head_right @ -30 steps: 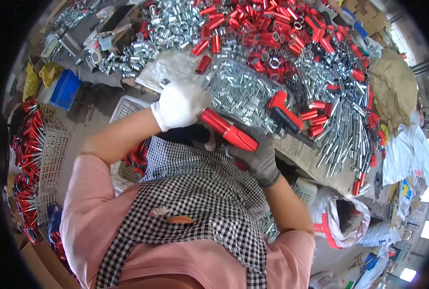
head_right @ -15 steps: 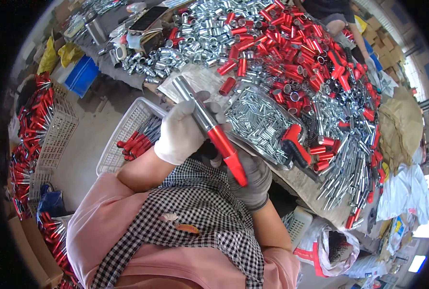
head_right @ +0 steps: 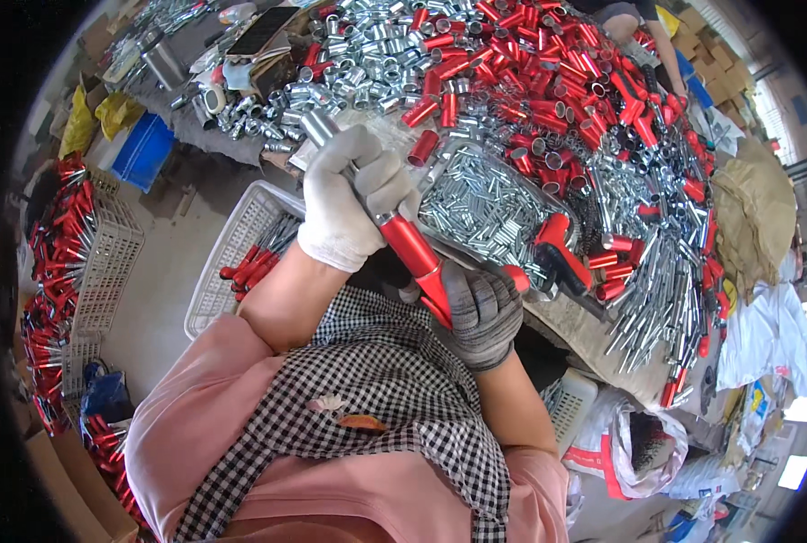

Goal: Using a manual crimping tool to attach red metal sleeves to silver metal pins or rods at a workstation.

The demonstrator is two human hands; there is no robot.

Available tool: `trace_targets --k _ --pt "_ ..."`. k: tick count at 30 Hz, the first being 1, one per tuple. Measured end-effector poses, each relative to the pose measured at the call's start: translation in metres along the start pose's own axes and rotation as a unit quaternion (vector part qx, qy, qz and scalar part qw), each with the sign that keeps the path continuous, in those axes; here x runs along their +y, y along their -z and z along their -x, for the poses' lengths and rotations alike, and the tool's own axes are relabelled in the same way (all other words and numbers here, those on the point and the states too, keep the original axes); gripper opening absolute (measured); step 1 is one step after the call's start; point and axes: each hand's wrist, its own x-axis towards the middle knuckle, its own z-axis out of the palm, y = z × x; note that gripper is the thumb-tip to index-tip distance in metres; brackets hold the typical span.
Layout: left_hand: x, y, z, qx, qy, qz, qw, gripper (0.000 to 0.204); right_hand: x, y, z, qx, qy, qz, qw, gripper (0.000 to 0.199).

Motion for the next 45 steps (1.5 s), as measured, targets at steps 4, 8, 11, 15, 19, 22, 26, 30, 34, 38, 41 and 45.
trace_targets --k 4,8,11,15,19,22,26,30,34,38,41,45 --pt "0.005 -0.02 -0.008 -0.061 -0.016 -0.069 0.996 0.034 0.001 0.003 -0.012 0.016 -0.011 -0.011 1.0 0.072" --pt "0.002 -0.021 -0.022 -0.084 -0.015 -0.122 0.989 0.035 0.005 -0.003 -0.013 0.021 -0.08 -0.057 0.995 0.066" --pt "0.009 -0.014 -0.022 -0.145 0.032 -0.067 0.987 0.036 -0.013 -0.002 -0.018 -0.058 -0.182 -0.12 0.974 0.064" --pt "0.003 -0.019 -0.006 -0.077 -0.02 -0.171 0.982 0.034 -0.028 -0.025 -0.001 -0.078 -0.494 -0.675 0.543 0.058" --pt "0.019 -0.002 0.017 -0.23 0.03 -0.273 0.934 0.013 -0.047 -0.086 0.026 -0.122 -0.475 -0.871 -0.008 0.061" --pt "0.04 -0.009 0.016 -0.388 0.11 -0.403 0.822 0.015 -0.057 -0.137 0.058 -0.254 -0.467 -0.837 0.13 0.04" --pt "0.047 0.039 0.034 -0.268 0.167 -0.354 0.88 0.083 -0.051 -0.117 0.01 -0.23 -0.531 -0.769 0.271 0.028" --pt "0.037 0.052 0.034 -0.242 0.093 -0.319 0.912 0.084 -0.036 -0.122 0.012 -0.231 -0.486 -0.83 0.148 0.045" --pt "0.049 0.022 0.032 -0.147 0.104 -0.462 0.869 0.048 -0.018 -0.1 -0.034 -0.327 -0.259 -0.647 0.638 0.042" --pt "0.039 0.033 0.021 -0.171 0.056 -0.639 0.748 0.029 0.058 -0.031 -0.066 -0.418 -0.22 -0.44 0.764 0.042" --pt "0.03 0.04 0.018 -0.15 0.064 -0.671 0.724 0.019 0.137 0.003 -0.067 -0.283 -0.372 -0.387 0.795 0.039" --pt "0.021 0.048 0.013 -0.162 0.096 -0.662 0.726 0.014 0.303 0.012 -0.03 -0.163 -0.435 -0.005 0.886 0.038"
